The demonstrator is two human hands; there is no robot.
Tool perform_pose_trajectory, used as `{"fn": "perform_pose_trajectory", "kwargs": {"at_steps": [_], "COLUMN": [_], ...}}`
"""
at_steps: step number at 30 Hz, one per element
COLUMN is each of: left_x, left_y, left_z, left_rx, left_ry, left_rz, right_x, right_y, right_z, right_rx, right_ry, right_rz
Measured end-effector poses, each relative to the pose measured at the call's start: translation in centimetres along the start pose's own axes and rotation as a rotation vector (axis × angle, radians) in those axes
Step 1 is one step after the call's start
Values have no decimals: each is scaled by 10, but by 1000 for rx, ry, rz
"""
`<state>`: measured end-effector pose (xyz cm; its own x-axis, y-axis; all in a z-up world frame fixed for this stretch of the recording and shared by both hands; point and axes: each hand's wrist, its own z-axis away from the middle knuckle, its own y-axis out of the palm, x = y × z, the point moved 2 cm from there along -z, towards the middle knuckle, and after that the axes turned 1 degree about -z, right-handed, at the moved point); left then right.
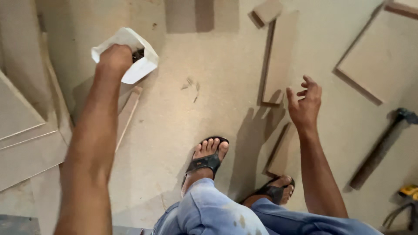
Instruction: The person marks wood pieces using a square and a pencil, cuts one piece with a circular saw, and joins the parts by hammering nails. The person then applies white glue to the wood and aligns the pieces to assemble the structure on the floor.
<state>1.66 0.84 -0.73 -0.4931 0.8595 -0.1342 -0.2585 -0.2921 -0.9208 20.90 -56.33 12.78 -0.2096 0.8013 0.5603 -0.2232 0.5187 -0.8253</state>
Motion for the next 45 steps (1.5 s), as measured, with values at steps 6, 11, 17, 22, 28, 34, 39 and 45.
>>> {"fn": "perform_pose_trajectory", "kwargs": {"at_steps": [6,11,17,22,28,34,39,45], "left_x": [5,-33,-62,-103,-226,-247,-200,-193], "left_y": [1,-58,-117,-181,-111,-36,-37,-37], "left_z": [24,57,101,129,77,40,33,48], "left_rx": [103,-2,-235,-398,30,157,9,-238], "left_ry": [42,34,130,210,76,95,111,225], "left_rz": [62,197,241,334,820,599,384,530], "right_x": [-31,-46,-44,-52,-79,-151,-264,-370], "right_y": [-45,-70,-67,-60,-55,-69,-135,-172], "right_z": [51,71,65,52,43,57,83,91], "right_rx": [-36,-76,-65,-34,6,-29,-282,-543], "right_ry": [-8,81,125,169,272,306,252,563], "right_rz": [-32,-54,-194,-312,-367,-309,180,-326]}}
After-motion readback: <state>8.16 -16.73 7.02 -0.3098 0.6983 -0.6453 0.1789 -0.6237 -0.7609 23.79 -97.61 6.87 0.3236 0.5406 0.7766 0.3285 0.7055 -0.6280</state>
